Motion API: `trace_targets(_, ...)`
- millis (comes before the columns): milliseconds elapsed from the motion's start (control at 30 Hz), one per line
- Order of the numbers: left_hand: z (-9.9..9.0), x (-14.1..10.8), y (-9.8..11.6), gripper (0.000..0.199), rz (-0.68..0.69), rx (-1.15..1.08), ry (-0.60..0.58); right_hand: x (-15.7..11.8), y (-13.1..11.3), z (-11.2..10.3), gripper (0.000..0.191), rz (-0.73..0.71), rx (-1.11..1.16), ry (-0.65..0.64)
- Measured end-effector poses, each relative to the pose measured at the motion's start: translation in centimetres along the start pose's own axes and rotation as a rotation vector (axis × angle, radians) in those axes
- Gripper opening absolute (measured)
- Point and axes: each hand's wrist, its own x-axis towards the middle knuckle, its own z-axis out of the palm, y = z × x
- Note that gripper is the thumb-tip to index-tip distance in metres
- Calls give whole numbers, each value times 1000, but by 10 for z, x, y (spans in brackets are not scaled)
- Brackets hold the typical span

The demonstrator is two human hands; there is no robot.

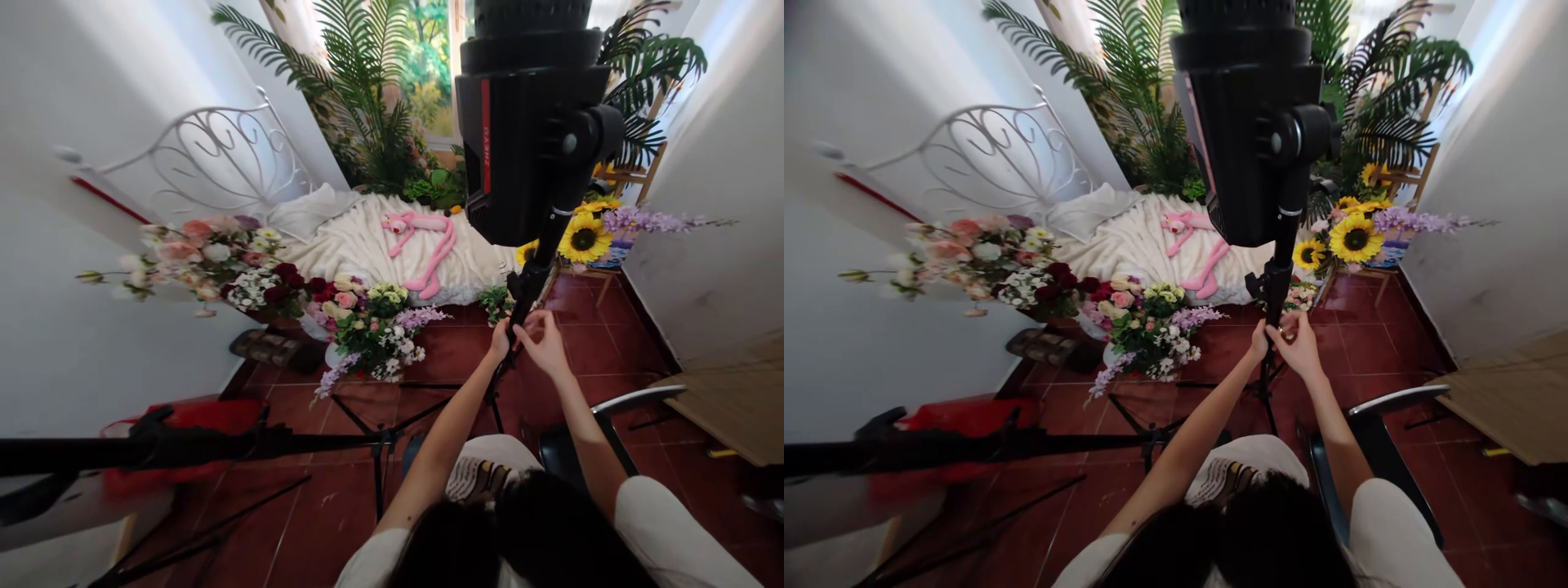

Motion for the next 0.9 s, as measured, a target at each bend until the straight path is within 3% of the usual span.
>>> trace_targets(167, -1, 1, 0, 55, 45, 48, -82, -67, 51, 3, 46, 215, -202, -141)
trace_targets(333, -3, 2, -1, 55, 48, 74, -90, -81, 72, 26, 39, 381, -134, -219)
trace_targets(500, -2, 1, 0, 57, 25, 83, -77, -82, 77, 59, 44, 561, 496, -181)
trace_targets(700, -2, 4, 1, 61, 31, 63, -100, -91, 73, 77, 28, 563, 1278, 32)
trace_targets(800, -7, 4, 5, 59, 7, 94, -161, -97, 72, 80, 17, 586, 1435, 8)
trace_targets(900, -28, -8, 10, 52, 9, 133, -154, -109, 69, 90, 10, 678, 1395, -117)
